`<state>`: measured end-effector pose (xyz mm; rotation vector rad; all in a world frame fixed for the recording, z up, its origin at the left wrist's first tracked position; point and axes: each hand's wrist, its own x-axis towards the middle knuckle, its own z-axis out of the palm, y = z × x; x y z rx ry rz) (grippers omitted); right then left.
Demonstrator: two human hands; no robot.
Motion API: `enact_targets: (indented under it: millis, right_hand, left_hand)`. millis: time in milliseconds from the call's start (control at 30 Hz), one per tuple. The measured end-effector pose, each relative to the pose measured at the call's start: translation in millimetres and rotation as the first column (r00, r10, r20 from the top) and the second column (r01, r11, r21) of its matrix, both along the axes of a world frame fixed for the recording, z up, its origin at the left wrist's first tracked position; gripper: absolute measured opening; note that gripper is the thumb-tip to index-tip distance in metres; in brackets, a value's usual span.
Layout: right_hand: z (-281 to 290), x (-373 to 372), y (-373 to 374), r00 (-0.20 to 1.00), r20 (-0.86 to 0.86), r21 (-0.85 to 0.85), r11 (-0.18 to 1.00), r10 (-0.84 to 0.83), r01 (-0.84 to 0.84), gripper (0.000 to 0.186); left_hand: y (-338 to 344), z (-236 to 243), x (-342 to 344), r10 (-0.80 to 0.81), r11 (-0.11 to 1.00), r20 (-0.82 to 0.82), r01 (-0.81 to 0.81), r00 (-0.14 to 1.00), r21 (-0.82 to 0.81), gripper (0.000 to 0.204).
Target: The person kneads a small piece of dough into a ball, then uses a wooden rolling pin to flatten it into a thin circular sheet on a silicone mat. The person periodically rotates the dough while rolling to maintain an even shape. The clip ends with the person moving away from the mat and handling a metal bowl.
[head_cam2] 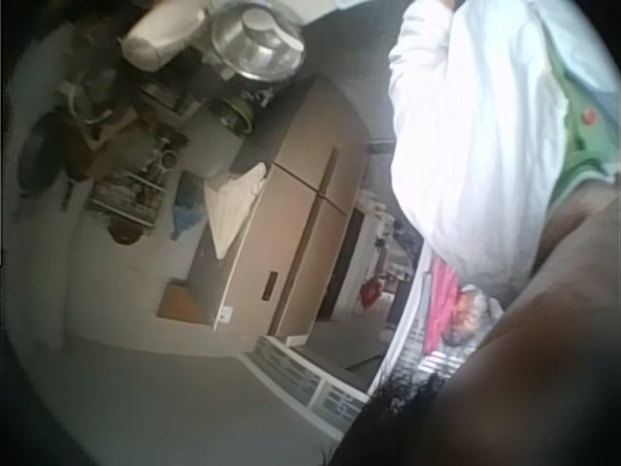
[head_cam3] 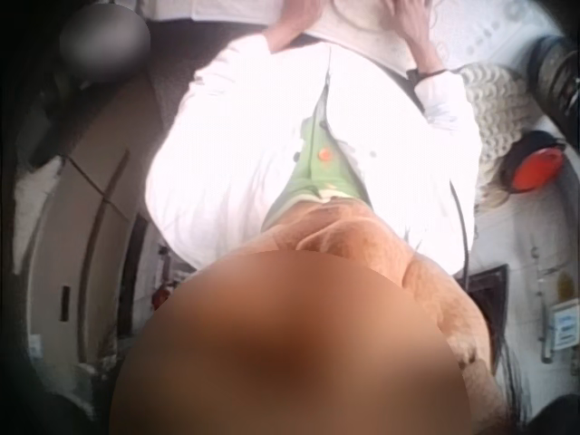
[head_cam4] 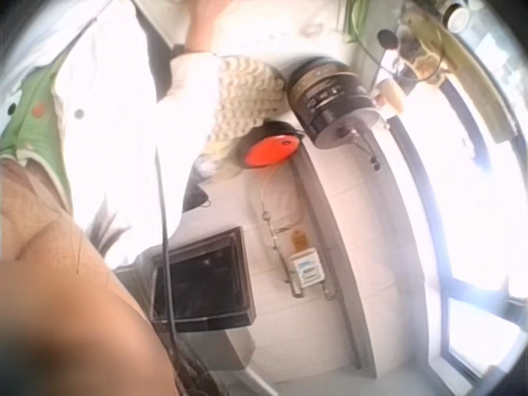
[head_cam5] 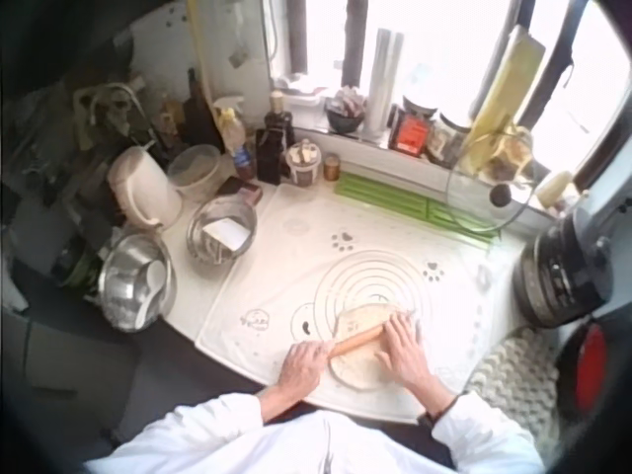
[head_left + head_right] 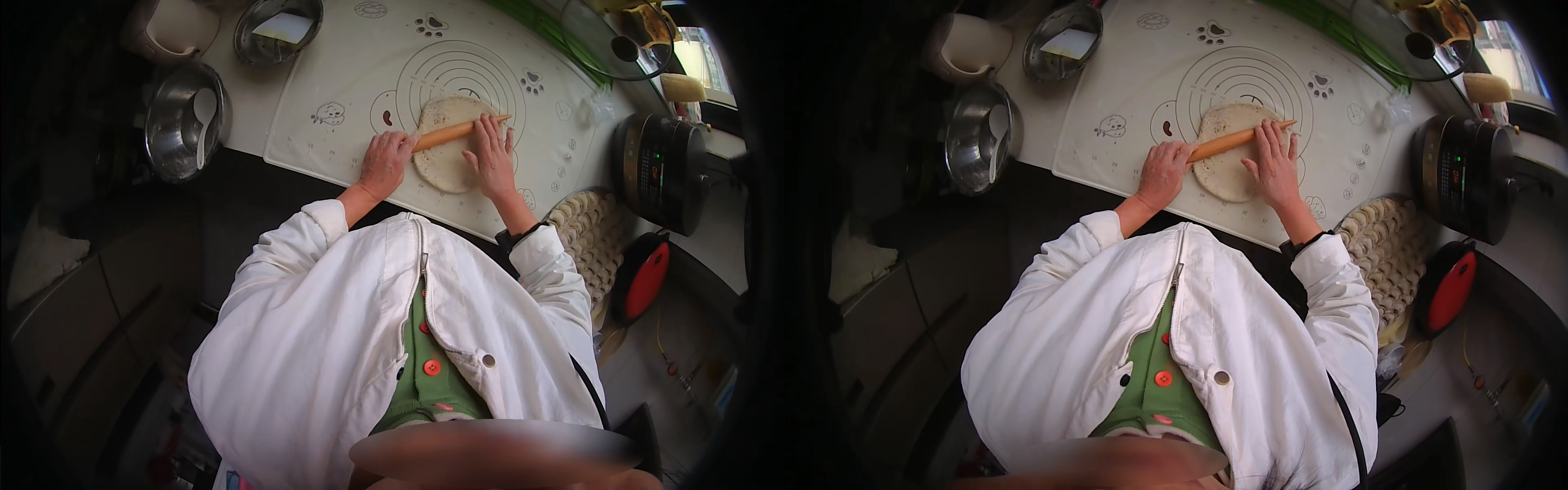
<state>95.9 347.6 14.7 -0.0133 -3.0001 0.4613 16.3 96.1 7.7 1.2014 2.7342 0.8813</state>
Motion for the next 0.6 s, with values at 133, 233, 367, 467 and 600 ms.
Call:
enact_targets:
  millis: [133, 233, 367, 467, 600]
  right_hand:
    - [6, -27, 14, 0.996, 0.019, 0.082, 0.993, -0.087, 0.085, 0.061]
    - [-12, -78, 13, 0.989, -0.067, 0.049, 0.989, -0.135, 0.139, 0.058]
    - [-29, -72, 0, 0.975, -0.115, 0.074, 0.977, -0.190, 0.199, 0.060]
    - [-17, -17, -18, 0.988, -0.062, 0.003, 0.989, -0.144, 0.145, 0.065]
    - [7, 41, -57, 0.959, 0.046, 0.001, 0.960, -0.279, 0.279, 0.070]
  left_hand:
    - [8, -2, -4, 0.053, 0.999, -0.092, -0.054, 0.994, 0.002, 0.049]
    - [17, -5, -34, 0.048, 0.996, -0.148, -0.058, 0.988, -0.066, 0.056]
    - [19, -7, -54, 0.099, 0.982, -0.140, -0.119, 0.985, -0.146, 0.063]
    - [2, -2, -43, -0.112, 0.959, -0.128, 0.074, 0.985, -0.274, 0.064]
    - [-22, 2, -26, -0.330, 0.933, -0.088, 0.311, 0.940, -0.179, 0.065]
